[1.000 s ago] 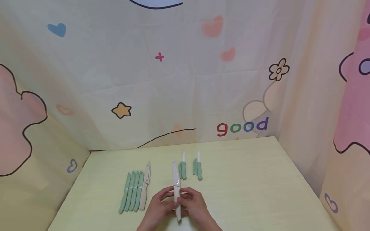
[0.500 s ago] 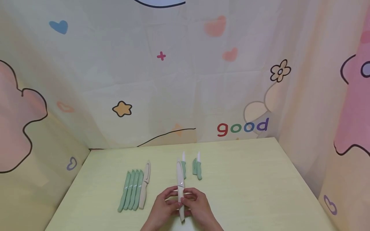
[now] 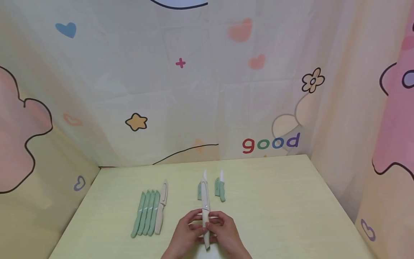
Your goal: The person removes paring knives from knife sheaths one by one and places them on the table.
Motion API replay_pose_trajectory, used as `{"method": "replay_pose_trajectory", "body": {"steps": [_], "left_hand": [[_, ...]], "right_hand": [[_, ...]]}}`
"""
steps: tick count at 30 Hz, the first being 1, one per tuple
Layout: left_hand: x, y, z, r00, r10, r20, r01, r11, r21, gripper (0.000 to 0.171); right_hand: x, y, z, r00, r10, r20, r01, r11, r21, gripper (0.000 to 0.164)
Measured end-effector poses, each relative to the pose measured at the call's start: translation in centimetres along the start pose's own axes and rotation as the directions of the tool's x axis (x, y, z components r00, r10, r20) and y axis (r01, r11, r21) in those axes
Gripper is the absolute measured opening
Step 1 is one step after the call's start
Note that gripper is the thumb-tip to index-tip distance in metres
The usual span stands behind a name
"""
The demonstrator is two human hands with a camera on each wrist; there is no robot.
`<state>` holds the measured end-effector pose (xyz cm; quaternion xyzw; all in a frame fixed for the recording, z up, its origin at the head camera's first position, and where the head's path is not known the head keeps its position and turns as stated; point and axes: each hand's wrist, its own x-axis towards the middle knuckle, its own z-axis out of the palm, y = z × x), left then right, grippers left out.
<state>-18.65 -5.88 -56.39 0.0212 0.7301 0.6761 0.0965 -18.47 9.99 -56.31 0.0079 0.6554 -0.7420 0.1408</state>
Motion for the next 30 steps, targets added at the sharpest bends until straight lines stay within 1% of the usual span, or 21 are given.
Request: {"method": "replay_pose_trajectory", "body": {"steps": [7, 15, 22, 30], "left_hand": [[-0.14, 0.24, 0.35, 1.0, -0.018, -0.001, 0.018, 1.0, -0.014, 0.061], [-0.15, 0.25, 0.47, 1.0, -0.013, 0.004, 0.013, 1.0, -0.029, 0.075], [-0.2, 0.21, 0.55, 1.0, -0.019, 0.002, 0.019, 0.999, -0.045, 0.072], [-0.24, 0.22, 0.59, 1.0, -0.024, -0.002, 0.024, 0.999, -0.042, 0.072]], "right_hand": [[0.24, 0.26, -0.24, 1.0, 0.025, -0.006, -0.025, 0.999, -0.024, 0.039], [0.13, 0.09, -0.28, 0.999, 0.033, -0.011, -0.033, 0.999, -0.032, 0.039], [0.29, 0.24, -0.35, 0.999, 0.042, -0.014, -0.043, 0.999, -0.032, 0.039], [0.17, -0.03, -0.34, 0.999, 0.053, -0.008, -0.053, 0.998, -0.02, 0.04]]}}
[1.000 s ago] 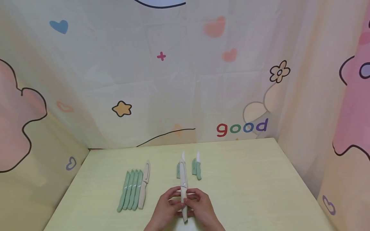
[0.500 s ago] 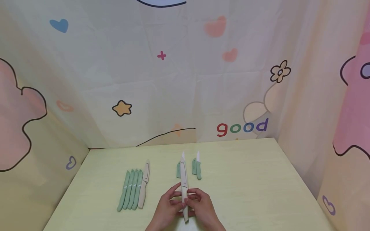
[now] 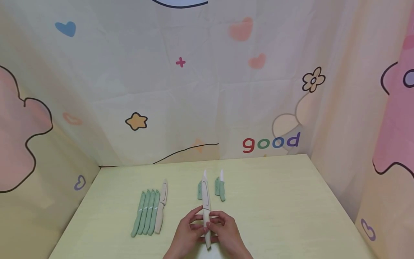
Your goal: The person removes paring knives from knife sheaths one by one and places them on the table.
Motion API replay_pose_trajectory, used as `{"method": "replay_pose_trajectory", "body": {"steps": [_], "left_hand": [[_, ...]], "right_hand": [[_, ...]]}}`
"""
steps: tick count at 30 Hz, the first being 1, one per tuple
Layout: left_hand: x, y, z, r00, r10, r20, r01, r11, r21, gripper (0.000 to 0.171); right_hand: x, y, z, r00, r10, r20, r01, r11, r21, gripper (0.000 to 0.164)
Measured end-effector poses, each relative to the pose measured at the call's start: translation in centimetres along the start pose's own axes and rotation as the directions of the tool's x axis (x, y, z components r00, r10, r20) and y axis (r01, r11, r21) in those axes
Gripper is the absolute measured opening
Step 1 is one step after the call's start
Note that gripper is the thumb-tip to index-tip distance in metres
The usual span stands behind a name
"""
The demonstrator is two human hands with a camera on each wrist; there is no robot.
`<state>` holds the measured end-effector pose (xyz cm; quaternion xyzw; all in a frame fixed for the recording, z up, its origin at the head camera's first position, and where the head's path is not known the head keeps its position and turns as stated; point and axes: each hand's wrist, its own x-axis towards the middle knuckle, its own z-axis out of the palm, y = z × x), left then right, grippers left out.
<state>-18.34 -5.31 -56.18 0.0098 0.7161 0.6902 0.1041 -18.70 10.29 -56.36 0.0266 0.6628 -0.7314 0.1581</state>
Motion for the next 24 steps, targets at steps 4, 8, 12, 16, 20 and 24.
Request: {"method": "replay_pose_trajectory", "body": {"steps": [4, 8, 12, 16, 20, 24], "left_hand": [[-0.01, -0.02, 0.02, 1.0, -0.003, -0.005, 0.003, 1.0, 0.007, 0.071], [0.01, -0.07, 0.03, 1.0, -0.006, -0.014, 0.007, 1.0, 0.027, 0.07], [0.03, -0.12, 0.05, 1.0, -0.005, -0.02, 0.006, 0.999, 0.041, 0.068], [0.04, -0.14, 0.07, 1.0, -0.003, -0.025, 0.004, 0.999, 0.051, 0.067], [0.05, -0.18, 0.09, 1.0, -0.003, -0.031, 0.005, 0.998, 0.058, 0.067], [0.0, -0.17, 0.09, 0.999, -0.007, -0.035, 0.009, 0.999, 0.05, 0.067]], "right_hand": [[-0.04, -0.08, -0.02, 1.0, 0.003, 0.002, -0.003, 1.0, -0.006, 0.039], [-0.06, -0.08, 0.03, 1.0, 0.006, -0.001, -0.006, 1.0, -0.013, 0.039], [0.01, 0.1, 0.0, 1.0, -0.001, 0.003, 0.001, 1.0, -0.011, 0.039], [0.0, 0.11, -0.01, 1.0, -0.007, 0.003, 0.007, 1.0, -0.01, 0.038], [-0.06, -0.08, 0.07, 1.0, -0.001, -0.001, 0.001, 1.0, -0.014, 0.038], [-0.07, -0.17, 0.16, 1.0, 0.003, 0.0, -0.003, 1.0, -0.013, 0.038]]}}
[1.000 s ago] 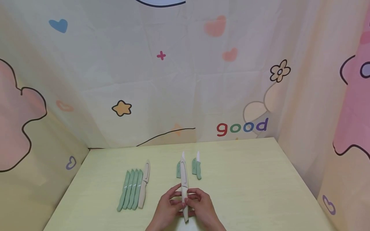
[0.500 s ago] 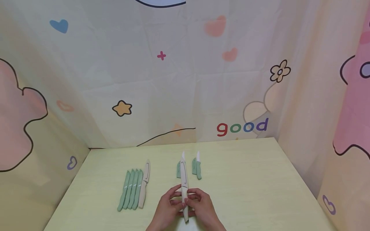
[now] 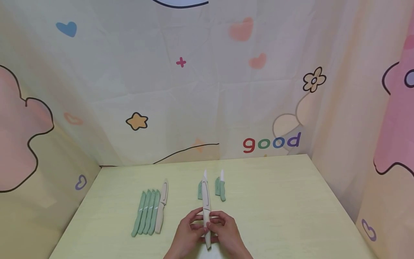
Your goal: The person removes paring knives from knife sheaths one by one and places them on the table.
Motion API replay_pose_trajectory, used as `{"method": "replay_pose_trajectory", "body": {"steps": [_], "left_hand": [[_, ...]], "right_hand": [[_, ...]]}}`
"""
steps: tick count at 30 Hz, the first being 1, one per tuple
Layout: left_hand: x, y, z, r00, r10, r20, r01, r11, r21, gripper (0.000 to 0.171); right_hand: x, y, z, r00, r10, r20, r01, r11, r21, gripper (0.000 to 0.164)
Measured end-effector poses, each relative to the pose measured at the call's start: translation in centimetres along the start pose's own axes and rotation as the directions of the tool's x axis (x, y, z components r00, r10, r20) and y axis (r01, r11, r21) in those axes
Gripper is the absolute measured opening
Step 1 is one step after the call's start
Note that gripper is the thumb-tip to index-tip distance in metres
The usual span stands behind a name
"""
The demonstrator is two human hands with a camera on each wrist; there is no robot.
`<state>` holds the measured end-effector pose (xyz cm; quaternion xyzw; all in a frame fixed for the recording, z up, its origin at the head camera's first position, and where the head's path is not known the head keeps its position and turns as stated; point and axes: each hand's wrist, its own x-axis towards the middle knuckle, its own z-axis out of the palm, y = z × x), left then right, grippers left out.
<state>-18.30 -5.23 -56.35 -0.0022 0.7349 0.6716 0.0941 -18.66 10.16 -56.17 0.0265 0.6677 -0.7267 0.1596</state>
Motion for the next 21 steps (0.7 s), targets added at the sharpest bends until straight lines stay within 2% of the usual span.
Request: {"method": "replay_pose_trajectory", "body": {"steps": [14, 21], "left_hand": [[-0.07, 0.26, -0.08, 1.0, -0.006, -0.005, 0.006, 1.0, -0.005, 0.066], [0.06, 0.28, -0.14, 1.0, 0.001, -0.012, 0.0, 0.997, 0.078, 0.065]], "right_hand": [[0.08, 0.11, 0.27, 1.0, -0.011, -0.01, 0.011, 1.0, 0.003, 0.04], [-0.09, -0.22, 0.19, 1.0, 0.004, -0.011, -0.004, 1.0, -0.011, 0.04]]}}
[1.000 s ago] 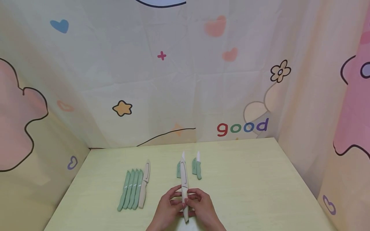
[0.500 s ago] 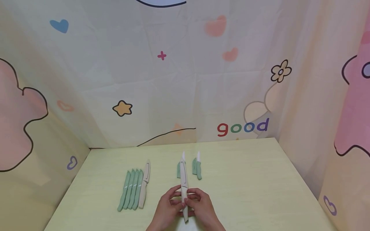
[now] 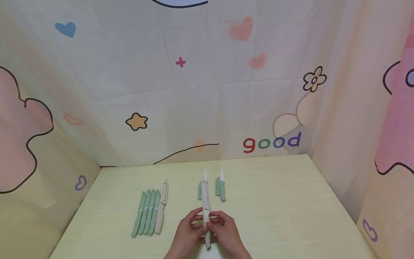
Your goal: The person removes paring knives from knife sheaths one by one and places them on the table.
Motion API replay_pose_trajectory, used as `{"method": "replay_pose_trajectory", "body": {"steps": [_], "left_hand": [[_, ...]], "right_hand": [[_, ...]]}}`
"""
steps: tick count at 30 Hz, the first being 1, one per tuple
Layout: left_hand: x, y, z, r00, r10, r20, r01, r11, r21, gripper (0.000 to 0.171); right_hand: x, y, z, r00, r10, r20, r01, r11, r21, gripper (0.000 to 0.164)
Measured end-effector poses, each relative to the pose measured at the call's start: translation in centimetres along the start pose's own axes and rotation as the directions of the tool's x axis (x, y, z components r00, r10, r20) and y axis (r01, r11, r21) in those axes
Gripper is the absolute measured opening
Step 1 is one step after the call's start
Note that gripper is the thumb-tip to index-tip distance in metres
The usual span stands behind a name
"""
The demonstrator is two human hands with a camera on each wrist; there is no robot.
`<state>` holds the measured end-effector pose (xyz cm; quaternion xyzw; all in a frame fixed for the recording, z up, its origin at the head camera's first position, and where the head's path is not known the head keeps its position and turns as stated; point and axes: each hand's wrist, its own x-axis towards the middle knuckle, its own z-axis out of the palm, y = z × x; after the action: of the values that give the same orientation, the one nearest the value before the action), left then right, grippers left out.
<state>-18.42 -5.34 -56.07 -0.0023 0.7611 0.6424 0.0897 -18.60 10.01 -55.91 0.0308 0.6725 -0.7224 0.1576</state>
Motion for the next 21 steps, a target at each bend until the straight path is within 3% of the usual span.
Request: {"method": "replay_pose_trajectory", "body": {"steps": [21], "left_hand": [[-0.12, -0.22, 0.0, 1.0, 0.021, -0.02, -0.021, 1.0, -0.002, 0.065]], "right_hand": [[0.26, 0.25, 0.03, 1.0, 0.004, -0.005, -0.004, 1.0, -0.006, 0.039]]}}
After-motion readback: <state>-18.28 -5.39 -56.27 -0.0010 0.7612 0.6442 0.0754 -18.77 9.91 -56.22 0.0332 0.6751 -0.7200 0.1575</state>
